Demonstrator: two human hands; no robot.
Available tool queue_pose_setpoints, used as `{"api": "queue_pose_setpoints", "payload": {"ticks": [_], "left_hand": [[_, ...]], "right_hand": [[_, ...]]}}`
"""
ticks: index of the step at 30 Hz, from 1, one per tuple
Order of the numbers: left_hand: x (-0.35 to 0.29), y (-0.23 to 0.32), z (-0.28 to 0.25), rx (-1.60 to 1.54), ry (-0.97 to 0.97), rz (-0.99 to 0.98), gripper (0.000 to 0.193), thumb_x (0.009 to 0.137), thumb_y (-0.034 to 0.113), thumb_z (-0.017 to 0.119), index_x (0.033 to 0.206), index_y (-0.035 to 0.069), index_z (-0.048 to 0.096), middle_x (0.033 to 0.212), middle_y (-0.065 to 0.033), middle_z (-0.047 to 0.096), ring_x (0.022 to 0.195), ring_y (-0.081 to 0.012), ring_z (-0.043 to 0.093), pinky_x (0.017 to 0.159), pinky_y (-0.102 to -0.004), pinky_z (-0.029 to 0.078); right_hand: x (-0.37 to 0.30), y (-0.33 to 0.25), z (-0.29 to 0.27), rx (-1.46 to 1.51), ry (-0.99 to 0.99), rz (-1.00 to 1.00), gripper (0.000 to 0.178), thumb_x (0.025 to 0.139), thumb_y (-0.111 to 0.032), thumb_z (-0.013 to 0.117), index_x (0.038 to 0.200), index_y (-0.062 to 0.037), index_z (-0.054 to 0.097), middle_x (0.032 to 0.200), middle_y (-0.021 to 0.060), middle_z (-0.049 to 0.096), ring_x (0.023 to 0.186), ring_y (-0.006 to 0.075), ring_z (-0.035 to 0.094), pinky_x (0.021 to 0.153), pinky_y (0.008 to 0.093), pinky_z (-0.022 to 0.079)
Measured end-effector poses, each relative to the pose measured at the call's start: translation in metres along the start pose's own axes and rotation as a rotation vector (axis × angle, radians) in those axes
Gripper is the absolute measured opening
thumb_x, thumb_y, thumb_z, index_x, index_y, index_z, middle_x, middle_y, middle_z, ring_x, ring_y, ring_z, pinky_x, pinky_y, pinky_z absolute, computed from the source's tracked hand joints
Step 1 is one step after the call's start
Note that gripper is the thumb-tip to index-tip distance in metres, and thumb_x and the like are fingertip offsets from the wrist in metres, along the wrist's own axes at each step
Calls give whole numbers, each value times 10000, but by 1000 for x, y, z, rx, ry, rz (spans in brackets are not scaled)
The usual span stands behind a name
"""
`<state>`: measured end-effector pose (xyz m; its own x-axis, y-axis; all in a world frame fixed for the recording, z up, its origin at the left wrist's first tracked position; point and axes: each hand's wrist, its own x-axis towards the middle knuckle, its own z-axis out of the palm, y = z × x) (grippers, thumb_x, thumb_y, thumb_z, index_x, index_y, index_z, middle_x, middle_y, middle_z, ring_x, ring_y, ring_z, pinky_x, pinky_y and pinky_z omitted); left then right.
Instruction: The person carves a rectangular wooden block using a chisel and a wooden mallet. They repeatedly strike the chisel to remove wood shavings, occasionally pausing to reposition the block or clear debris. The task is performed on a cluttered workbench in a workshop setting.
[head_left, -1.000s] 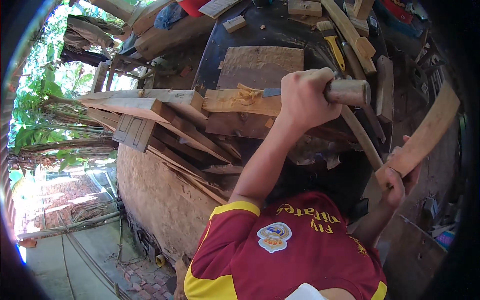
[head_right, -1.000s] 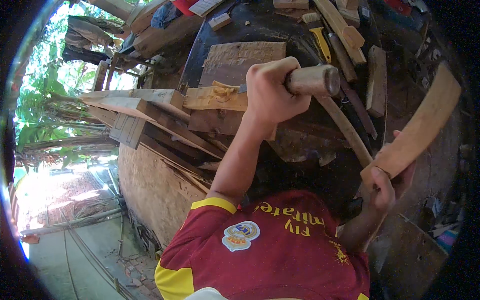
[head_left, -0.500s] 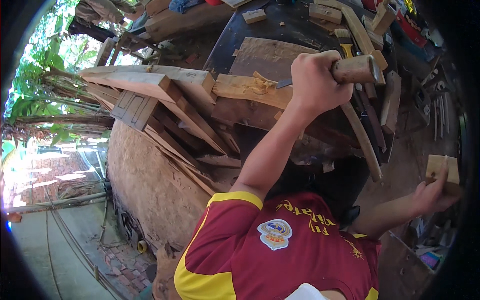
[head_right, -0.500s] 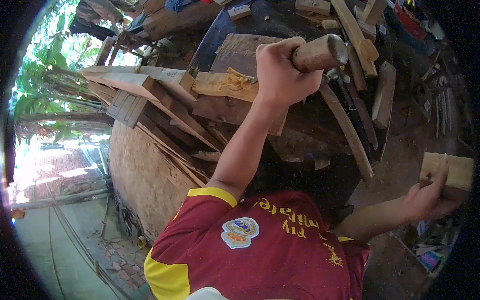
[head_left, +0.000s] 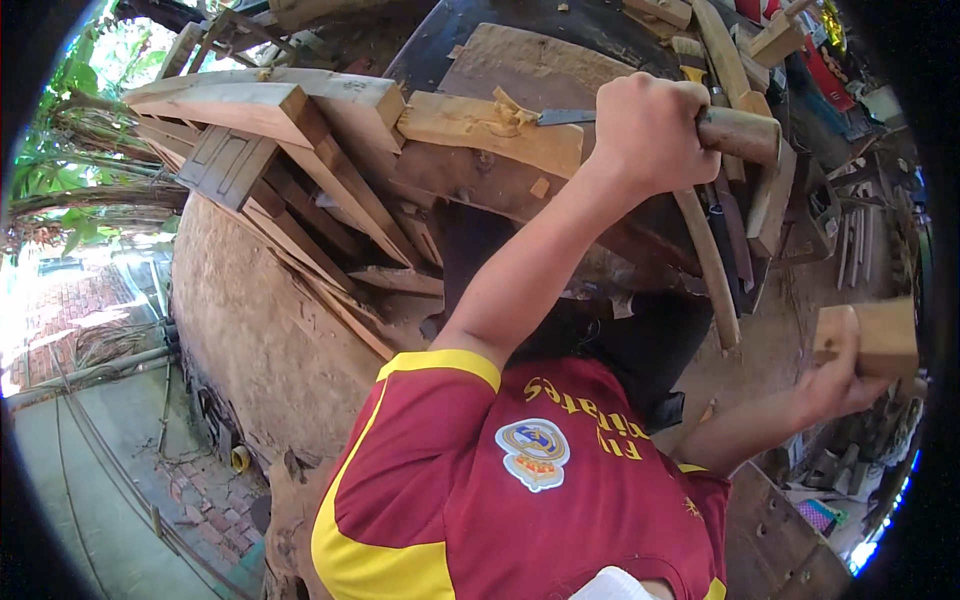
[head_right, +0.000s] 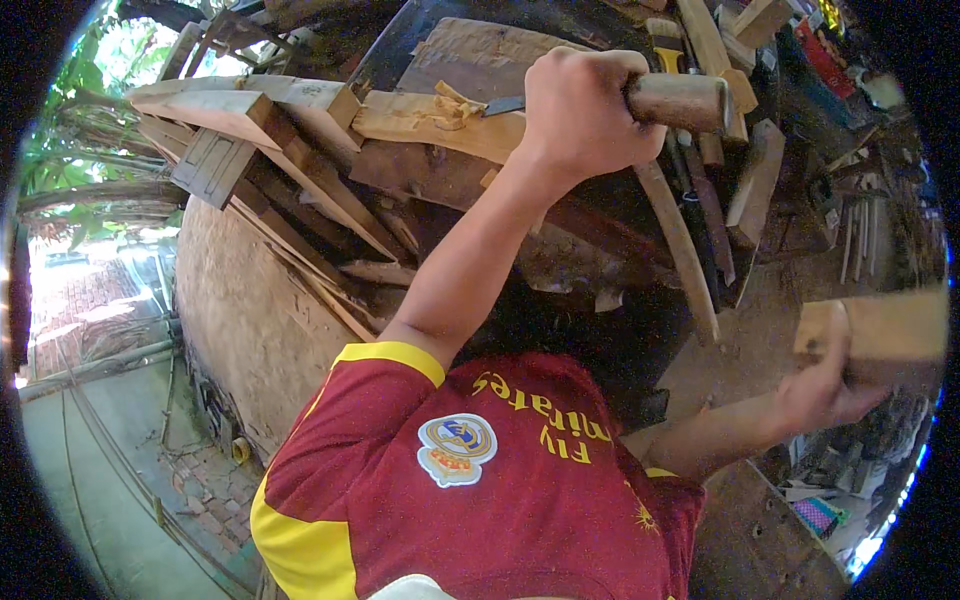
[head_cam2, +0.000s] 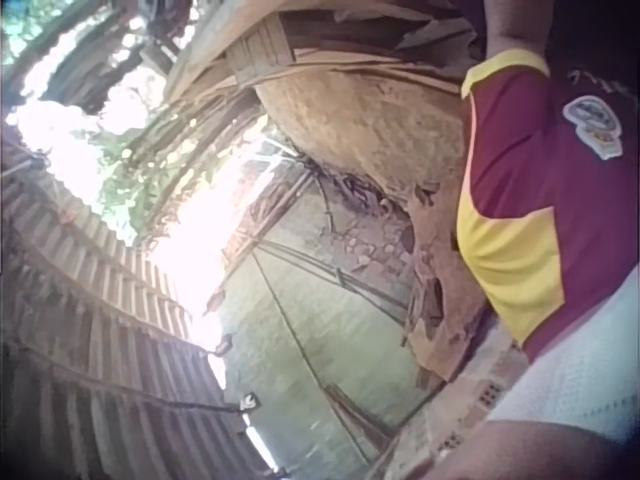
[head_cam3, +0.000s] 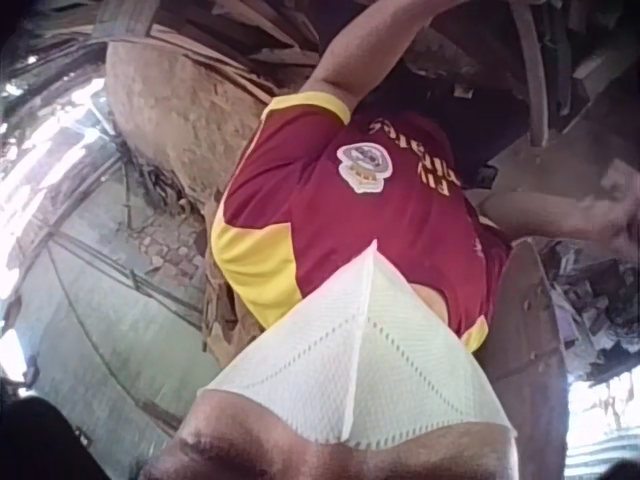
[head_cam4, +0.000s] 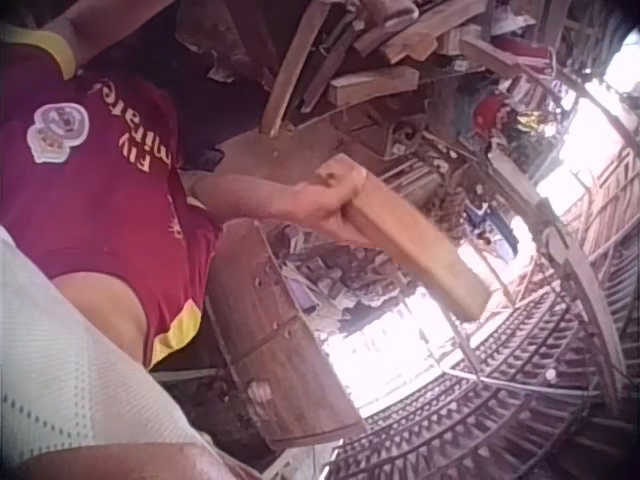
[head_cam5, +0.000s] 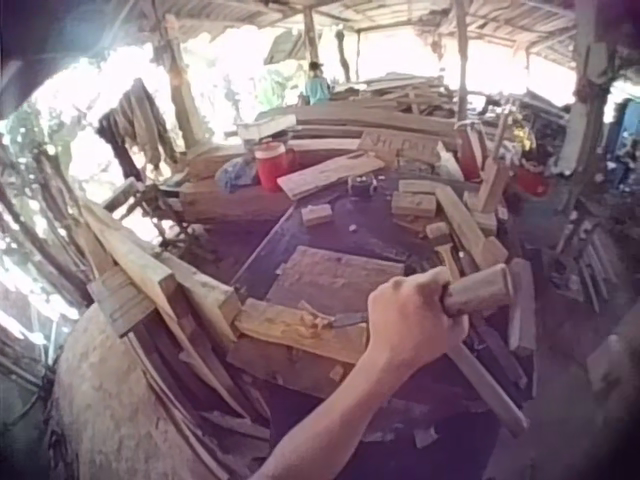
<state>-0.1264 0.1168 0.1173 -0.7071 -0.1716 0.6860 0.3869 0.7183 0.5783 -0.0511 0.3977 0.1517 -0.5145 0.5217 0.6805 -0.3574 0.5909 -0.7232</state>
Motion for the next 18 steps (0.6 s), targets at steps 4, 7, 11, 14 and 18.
{"api": "queue_pose_setpoints", "payload": {"ticks": [4, 7, 11, 14, 18], "left_hand": [[4, 0, 4, 42, -29, -6, 193, 547, 261, 707, 678, 125, 665, 586, -124, 599, 615, -353, 624, 578, -420, 518], [1, -3, 5, 99, -21, -15, 199, 547, 260, 710, 679, 120, 663, 588, -128, 597, 618, -357, 623, 581, -417, 517], [1, 0, -11, -16, 72, 8, 223, 531, 257, 732, 672, 105, 650, 586, -134, 590, 610, -365, 613, 588, -427, 511], [3, 6, -18, -5, 53, -39, 258, 515, 247, 753, 688, 88, 647, 597, -142, 590, 614, -370, 611, 593, -441, 502], [11, -1, -7, -49, 37, 201, 247, 535, 241, 752, 675, 71, 641, 597, -148, 594, 624, -380, 611, 610, -455, 507]], "right_hand": [[-19, -8, 34, 295, 398, 232, 642, 727, -13, 760, 1296, 56, 472, 1192, 214, 579, 1000, 257, 632, 761, 332, 569], [-57, -4, 38, -35, -190, -149, 680, 717, -67, 770, 1306, 62, 455, 1207, 219, 572, 1012, 250, 614, 844, 365, 513], [-70, 30, 17, -221, -451, -181, 731, 708, -96, 781, 1338, 52, 439, 1268, 207, 550, 1109, 265, 566, 953, 404, 455], [-68, 33, 1, -17, -352, 169, 758, 713, -104, 806, 1350, 51, 427, 1268, 203, 544, 1137, 277, 550, 972, 413, 452], [-70, 47, -8, 90, -366, 275, 644, 757, -29, 779, 1304, 59, 451, 1202, 155, 567, 1054, 231, 578, 899, 349, 488]]}}
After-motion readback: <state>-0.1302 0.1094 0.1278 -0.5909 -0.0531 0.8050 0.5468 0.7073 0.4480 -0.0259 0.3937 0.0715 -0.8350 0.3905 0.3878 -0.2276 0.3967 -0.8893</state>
